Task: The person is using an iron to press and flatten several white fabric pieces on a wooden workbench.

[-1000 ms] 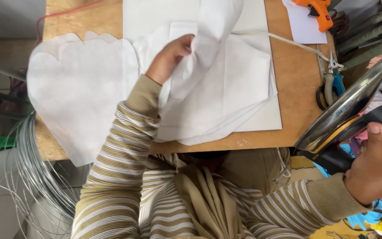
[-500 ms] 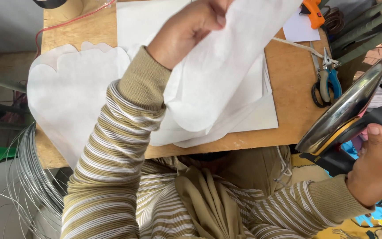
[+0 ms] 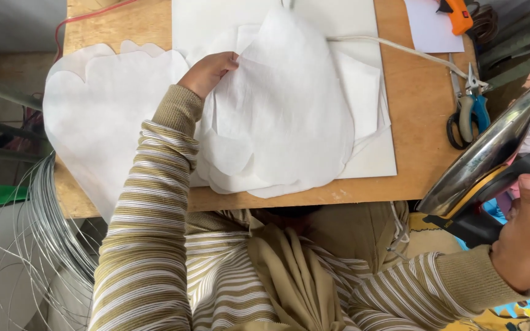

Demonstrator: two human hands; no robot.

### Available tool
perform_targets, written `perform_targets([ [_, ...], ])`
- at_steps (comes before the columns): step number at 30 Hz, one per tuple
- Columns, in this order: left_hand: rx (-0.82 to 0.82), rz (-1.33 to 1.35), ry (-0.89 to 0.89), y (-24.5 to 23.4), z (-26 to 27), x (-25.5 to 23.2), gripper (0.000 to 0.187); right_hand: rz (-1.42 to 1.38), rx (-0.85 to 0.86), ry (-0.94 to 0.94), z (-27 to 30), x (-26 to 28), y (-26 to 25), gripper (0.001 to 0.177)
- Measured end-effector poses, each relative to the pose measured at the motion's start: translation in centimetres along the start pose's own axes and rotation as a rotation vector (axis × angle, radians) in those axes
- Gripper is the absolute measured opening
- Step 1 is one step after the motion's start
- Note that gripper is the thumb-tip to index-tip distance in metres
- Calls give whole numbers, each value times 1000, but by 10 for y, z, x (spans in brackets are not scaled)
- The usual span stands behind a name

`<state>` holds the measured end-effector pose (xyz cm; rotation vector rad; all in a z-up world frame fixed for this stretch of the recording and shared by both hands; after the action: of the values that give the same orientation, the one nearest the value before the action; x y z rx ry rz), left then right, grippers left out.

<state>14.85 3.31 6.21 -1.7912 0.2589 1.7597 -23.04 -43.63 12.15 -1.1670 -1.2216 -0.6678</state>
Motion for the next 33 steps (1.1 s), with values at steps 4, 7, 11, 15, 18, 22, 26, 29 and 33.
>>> perform_targets([
  [4, -40, -26, 119, -16, -3, 4, 15, 121, -126, 97, -9, -12, -6, 47],
  [7, -32, -229, 261, -5, -6, -16, 13, 1, -102, 113, -2, -2, -4, 26],
  [11, -9, -492, 445, 26, -18, -55, 16, 356, -132, 88, -7, -13, -20, 54],
  [15, 1, -769, 628, 60, -10, -115, 23, 346, -146, 194, -4, -6, -19, 63],
  [18, 6, -976, 762, 95, -25, -137, 29, 391, -199, 281, 3, 3, -18, 58],
  [22, 9, -1177, 902, 157, -21, -140, 35, 389, -185, 112, -15, -20, -26, 69],
  [26, 154, -1095, 803, 241, 5, -62, 23, 321, -144, 49, -17, -19, -29, 47],
  [29, 88, -1166, 705, 263, 53, -51, 29, 417, -77, -138, -10, 17, -12, 30],
  [33, 667, -801, 381, 231, 135, -114, 88, 499, 225, -262, -6, 68, 35, 33],
])
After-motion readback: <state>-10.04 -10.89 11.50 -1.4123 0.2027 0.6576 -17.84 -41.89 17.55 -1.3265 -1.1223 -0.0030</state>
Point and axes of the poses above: each hand's wrist, its own z-axis away from the middle knuckle, its own y-axis out of the palm, x = y × z, the point moved 5 cm from there along -z, towards the middle knuckle, and after that the axes turned 15 degrees about y, right-handed, at the moved point
